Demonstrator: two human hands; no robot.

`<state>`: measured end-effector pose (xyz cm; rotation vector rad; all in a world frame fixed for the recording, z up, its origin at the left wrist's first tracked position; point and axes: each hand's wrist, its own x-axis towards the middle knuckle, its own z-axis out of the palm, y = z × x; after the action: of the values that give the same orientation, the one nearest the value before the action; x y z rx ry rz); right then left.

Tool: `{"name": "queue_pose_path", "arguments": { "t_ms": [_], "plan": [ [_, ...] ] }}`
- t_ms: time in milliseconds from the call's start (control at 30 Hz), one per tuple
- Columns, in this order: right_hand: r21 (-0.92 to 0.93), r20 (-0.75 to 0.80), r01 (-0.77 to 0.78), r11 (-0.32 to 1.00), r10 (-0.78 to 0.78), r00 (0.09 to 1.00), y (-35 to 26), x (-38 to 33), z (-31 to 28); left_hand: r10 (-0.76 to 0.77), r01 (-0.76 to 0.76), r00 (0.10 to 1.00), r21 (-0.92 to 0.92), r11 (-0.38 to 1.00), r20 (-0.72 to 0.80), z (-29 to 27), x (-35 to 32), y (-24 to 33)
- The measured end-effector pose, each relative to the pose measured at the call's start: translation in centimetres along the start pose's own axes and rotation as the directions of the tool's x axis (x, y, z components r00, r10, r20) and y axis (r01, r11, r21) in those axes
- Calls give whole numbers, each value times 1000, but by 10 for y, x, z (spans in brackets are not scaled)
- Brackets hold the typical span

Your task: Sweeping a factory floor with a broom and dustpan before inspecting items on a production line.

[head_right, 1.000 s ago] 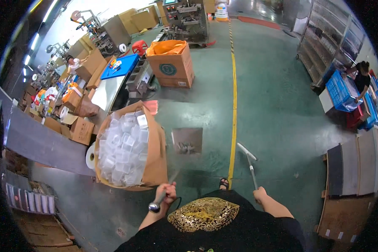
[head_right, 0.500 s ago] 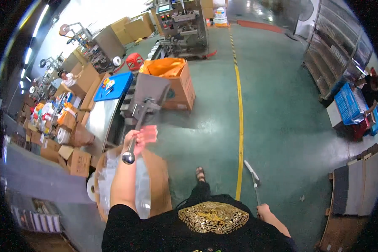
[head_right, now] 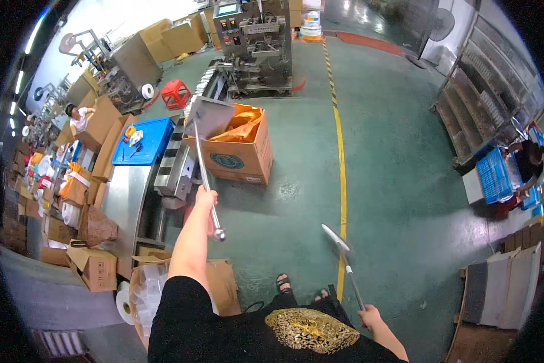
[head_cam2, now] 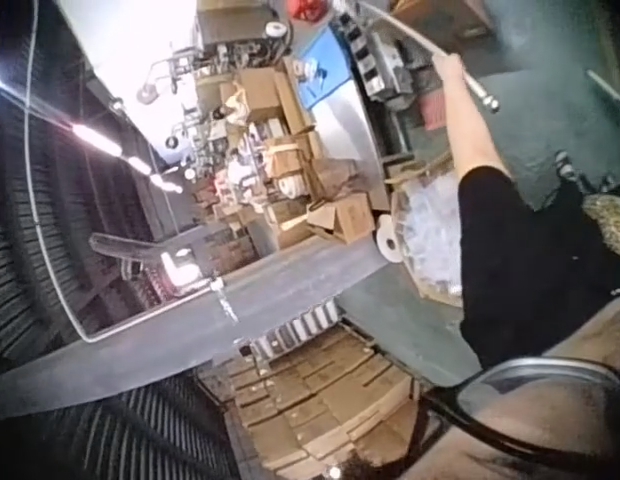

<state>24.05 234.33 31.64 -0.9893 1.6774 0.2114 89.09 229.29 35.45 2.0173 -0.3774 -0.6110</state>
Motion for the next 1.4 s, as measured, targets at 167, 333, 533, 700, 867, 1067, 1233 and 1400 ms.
{"name": "queue_pose_path", "arguments": {
  "t_ms": [167, 333, 533, 700, 867, 1067, 1233, 1400],
  "plan": [
    [-160, -17, 78, 984, -82, 996, -32, 8, -26, 72, -17, 992, 452, 892, -104, 33, -8, -7],
    [-376, 58, 111, 920, -96, 994, -55, 42, -73, 67, 2, 990, 479, 878, -127, 55, -24, 9],
    [-635, 112, 185, 750, -147, 983, -74, 101, -147, 21, 50, 991, 522, 851, -129, 78, -41, 25],
    [-779, 187, 242, 579, -155, 970, -92, 147, -173, 206, -77, 932, 395, 915, -298, 79, -63, 39],
    [-773, 228, 259, 580, -128, 965, -134, 180, -180, 88, -102, 994, -298, 949, -60, 53, -152, 65],
    [-395, 679, 555, 732, -174, 713, -195, 177, -154, 168, 65, 950, -694, 717, 263, 31, -323, 65],
    [-253, 694, -194, 948, 318, 646, -223, 151, -122, 19, 546, 837, -834, -72, 547, 70, -419, 19],
    [-191, 562, -111, 975, 202, 802, -205, 125, -98, -86, 608, 777, -779, -151, 623, 106, -469, -31]
  ]
}}
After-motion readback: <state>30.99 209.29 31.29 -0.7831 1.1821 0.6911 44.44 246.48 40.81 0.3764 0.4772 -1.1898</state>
